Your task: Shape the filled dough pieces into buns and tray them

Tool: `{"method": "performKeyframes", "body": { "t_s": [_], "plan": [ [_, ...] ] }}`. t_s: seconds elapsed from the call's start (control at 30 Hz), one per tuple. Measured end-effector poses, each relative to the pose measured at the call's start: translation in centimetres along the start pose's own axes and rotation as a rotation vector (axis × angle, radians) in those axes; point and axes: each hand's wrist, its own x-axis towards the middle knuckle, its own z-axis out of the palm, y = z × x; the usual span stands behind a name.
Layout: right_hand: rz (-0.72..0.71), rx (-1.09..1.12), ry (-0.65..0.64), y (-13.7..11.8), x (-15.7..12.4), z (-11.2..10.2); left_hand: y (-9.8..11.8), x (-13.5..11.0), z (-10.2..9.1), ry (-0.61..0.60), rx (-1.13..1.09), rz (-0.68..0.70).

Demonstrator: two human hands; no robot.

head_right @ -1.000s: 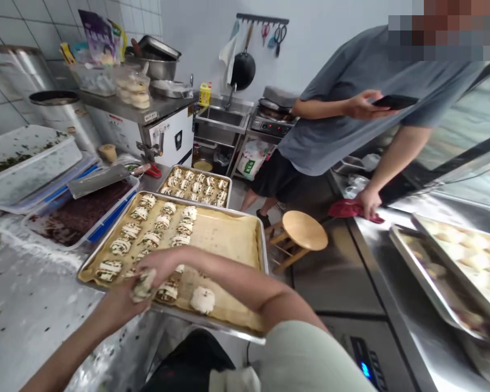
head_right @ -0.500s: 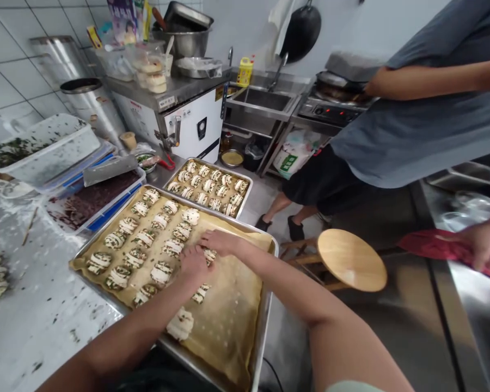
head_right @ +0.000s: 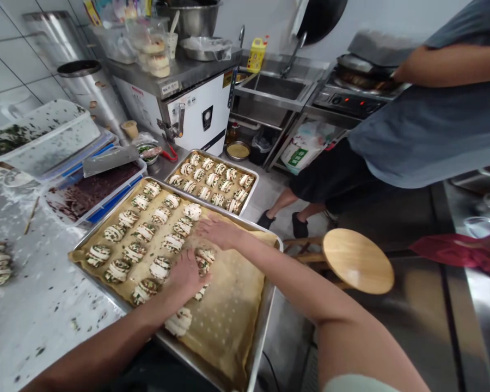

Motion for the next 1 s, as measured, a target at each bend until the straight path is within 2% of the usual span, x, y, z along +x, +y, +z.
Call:
{"method": "performKeyframes", "body": {
  "t_s": [0.17, 0.33, 0.5, 0.63, 0.87, 1.0],
  "plan": [
    [-0.143, 0.096, -0.044, -4.1, 0.0, 0.7, -1.3, -3.0, 0.3, -0.041, -0.022, 0.034],
    [-0.113, 0.057, -0.034, -5.5, 1.2, 1.9, -1.6, -3.8, 0.6, -0.065, -0.061, 0.039],
    [-0.121, 0.173, -0.046, -5.1, 0.9, 0.7, -2.3, -3.9, 0.3, -0.042, -0.068, 0.004],
    [-0.121, 0.275, 0.016, -4.0, 0.4, -0.8, -2.4, -4.2, 0.3, -0.067, -0.061, 0.012],
    [-0.176, 0.295, -0.054, -4.9, 1.3, 0.8, -2.4, -4.2, 0.6, -0.111, -0.065, -0.031],
    [-0.064, 0.304, 0.050, -2.2, 0.4, -0.4, -2.5, -4.1, -0.2, -0.098, -0.062, -0.032]
  ]
}}
